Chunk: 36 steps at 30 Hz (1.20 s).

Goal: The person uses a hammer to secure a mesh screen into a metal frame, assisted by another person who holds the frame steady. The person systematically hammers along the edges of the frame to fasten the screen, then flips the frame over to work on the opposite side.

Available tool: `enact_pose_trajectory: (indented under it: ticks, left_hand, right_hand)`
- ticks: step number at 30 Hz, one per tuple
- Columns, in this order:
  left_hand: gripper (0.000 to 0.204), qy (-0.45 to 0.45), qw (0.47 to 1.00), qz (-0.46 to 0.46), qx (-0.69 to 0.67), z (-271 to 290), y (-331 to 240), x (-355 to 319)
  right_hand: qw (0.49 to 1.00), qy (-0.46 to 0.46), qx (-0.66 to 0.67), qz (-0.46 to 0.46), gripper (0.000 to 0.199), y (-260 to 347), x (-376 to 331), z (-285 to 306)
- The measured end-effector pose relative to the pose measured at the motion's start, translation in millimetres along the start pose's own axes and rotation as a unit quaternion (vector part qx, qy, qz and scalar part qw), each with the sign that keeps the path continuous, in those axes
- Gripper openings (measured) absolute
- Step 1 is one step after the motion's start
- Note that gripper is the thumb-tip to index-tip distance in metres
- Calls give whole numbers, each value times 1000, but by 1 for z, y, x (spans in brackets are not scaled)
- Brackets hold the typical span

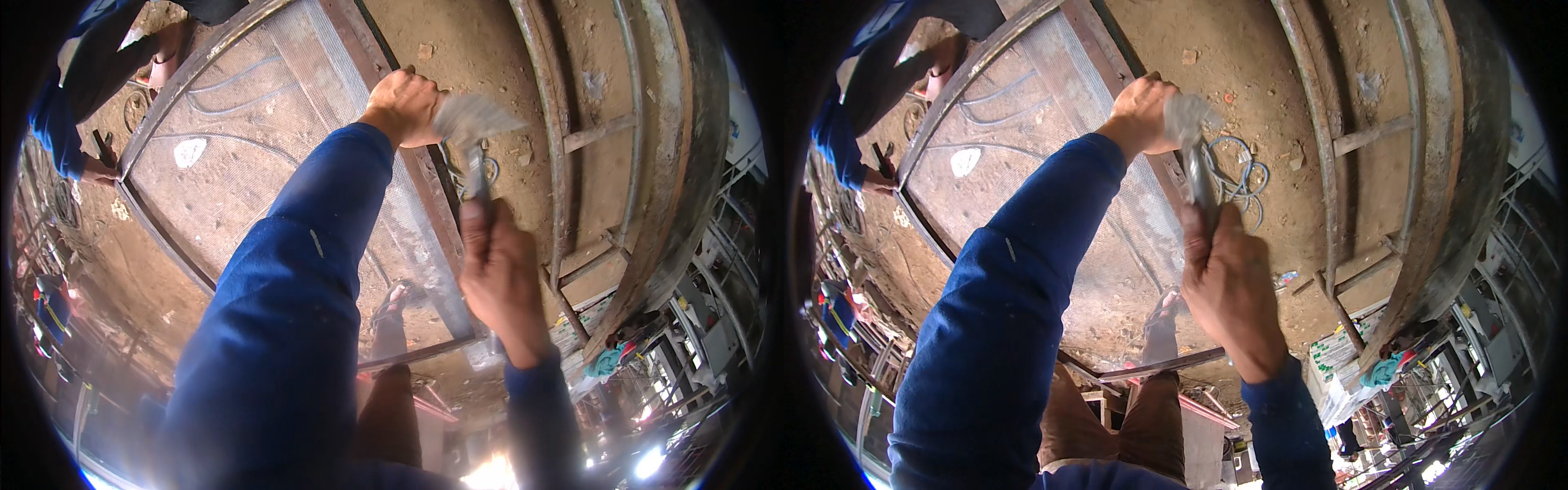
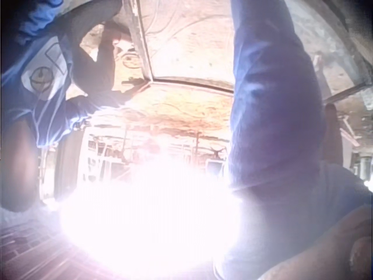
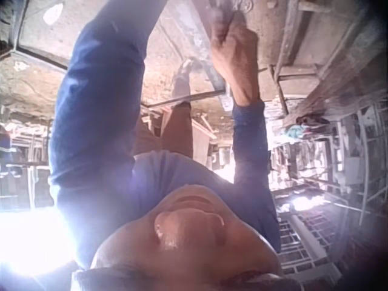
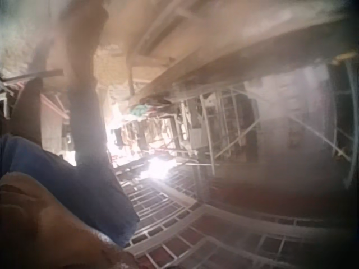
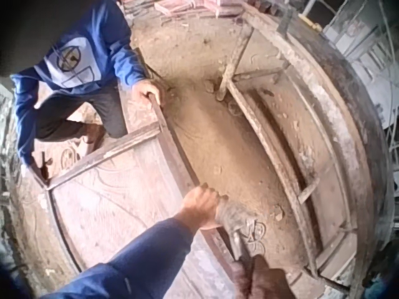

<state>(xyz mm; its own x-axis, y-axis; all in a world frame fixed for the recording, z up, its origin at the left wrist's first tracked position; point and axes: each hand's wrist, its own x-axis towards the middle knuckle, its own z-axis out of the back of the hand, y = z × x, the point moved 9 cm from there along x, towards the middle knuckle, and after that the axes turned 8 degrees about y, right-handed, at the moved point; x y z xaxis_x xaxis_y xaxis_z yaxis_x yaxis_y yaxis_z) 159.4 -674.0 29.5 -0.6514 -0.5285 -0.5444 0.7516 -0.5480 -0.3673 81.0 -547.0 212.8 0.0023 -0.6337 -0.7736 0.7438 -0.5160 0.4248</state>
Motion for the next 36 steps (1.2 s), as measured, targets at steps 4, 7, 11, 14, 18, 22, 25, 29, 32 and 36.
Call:
enact_pose_trajectory:
  ticks: [4,7,11,14,18,22,25,29,32,36]
  left_hand:
    - [37,-20,999,16,26,6,1,-1]
    - [37,-19,999,-8,29,3,-4,-1]
    - [35,-3,996,-28,88,-4,-8,1]
    - [33,-31,999,3,28,1,-3,1]
    - [36,-44,999,8,25,5,-4,0]
    - [35,-32,999,4,44,-1,-6,1]
    - [35,-35,998,20,42,-3,-5,2]
    - [35,-39,999,22,29,-2,-6,3]
    - [36,-47,998,25,26,0,-6,1]
    - [35,-59,997,26,32,0,-5,1]
  right_hand:
    - [988,62,-77,-115,43,-25,1,-21]
    - [997,-43,-36,45,39,-3,-20,15]
    - [956,-176,26,232,35,1,-48,26]
    - [963,-174,5,207,36,-38,-20,-32]
    - [993,-114,-26,26,39,-109,-26,-67]
    - [987,-114,63,98,35,-114,-53,-51]
    - [946,-148,57,282,12,-95,-59,-43]
    - [969,-125,-40,208,12,-127,-17,-92]
    - [971,-132,-139,140,32,-154,-11,-110]
    - [979,-97,6,180,32,-174,-32,-90]
